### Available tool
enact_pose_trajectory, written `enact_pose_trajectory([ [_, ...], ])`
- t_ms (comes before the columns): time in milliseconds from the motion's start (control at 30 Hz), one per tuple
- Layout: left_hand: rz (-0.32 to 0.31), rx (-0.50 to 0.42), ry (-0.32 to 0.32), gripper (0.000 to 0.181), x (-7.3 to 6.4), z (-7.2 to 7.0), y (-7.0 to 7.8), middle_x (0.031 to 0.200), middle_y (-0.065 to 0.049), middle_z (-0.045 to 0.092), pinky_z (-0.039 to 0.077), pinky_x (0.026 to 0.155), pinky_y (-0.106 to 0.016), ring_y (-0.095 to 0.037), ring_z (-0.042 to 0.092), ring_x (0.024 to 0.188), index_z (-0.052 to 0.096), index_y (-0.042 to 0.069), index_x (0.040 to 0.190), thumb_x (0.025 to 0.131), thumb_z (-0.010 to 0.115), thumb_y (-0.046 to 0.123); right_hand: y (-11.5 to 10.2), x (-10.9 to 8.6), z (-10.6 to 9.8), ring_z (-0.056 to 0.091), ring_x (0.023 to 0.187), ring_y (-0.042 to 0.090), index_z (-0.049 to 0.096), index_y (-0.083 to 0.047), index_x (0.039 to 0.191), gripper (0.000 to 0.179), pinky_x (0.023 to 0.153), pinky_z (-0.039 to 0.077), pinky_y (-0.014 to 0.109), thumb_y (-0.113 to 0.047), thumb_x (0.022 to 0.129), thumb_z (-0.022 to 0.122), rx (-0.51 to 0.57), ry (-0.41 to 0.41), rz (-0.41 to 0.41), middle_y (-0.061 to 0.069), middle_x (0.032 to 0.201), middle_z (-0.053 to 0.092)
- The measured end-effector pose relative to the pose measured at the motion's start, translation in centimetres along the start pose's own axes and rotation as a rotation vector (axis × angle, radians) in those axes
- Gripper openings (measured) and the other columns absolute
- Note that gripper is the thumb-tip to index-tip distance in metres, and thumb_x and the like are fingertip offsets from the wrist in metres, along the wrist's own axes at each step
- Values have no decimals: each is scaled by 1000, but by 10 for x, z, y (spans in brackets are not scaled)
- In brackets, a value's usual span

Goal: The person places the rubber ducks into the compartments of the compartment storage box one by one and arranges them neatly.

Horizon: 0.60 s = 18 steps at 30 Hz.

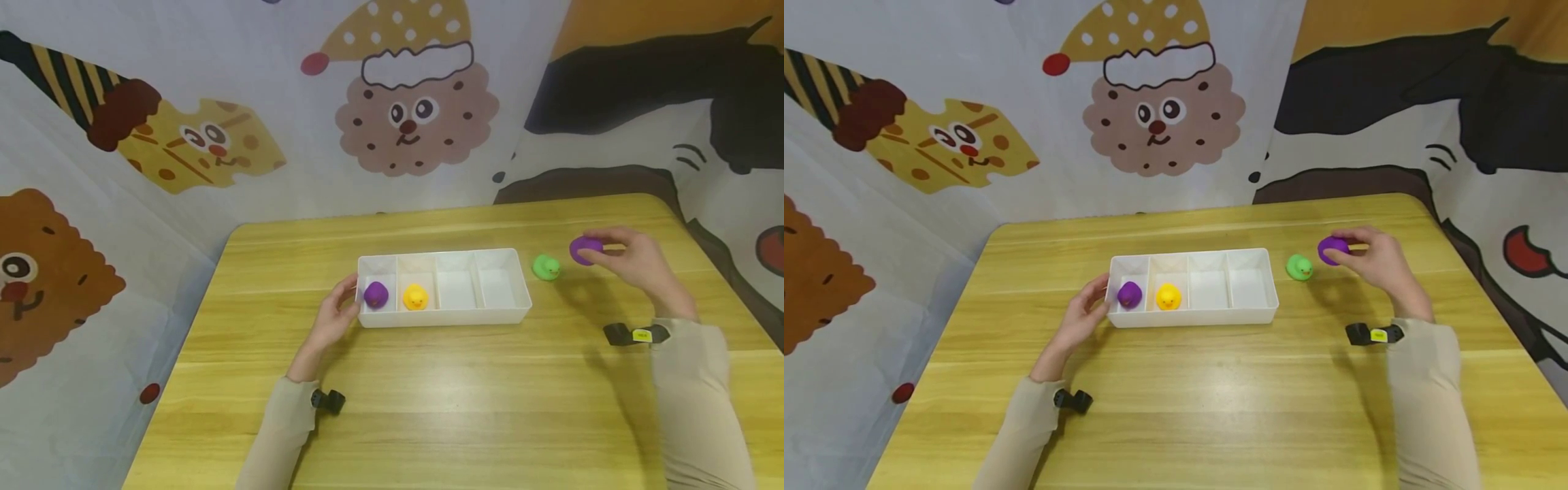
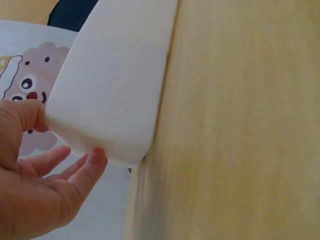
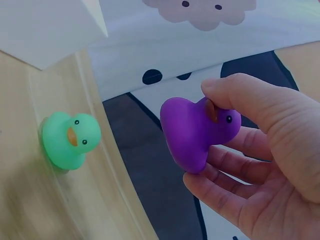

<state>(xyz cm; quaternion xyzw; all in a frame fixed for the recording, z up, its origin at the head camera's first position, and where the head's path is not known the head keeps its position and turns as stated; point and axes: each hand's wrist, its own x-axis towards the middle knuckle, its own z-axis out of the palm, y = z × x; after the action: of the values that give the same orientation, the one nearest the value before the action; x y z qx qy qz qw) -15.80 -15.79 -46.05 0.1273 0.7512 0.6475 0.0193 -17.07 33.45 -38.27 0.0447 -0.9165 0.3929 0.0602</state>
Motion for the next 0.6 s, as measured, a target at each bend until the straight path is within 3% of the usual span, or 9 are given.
enact_pose_trajectory([
  [600,22,-4,4,52,0,0,-1,136,-36,37,40,103,-47,-50,39,122,32,-17,135,84,45,-20,-18,-1,5,49,78,-20,58,8,118,45,66,46,0,-18,83,71,29,3,-33,29,119,54],
])
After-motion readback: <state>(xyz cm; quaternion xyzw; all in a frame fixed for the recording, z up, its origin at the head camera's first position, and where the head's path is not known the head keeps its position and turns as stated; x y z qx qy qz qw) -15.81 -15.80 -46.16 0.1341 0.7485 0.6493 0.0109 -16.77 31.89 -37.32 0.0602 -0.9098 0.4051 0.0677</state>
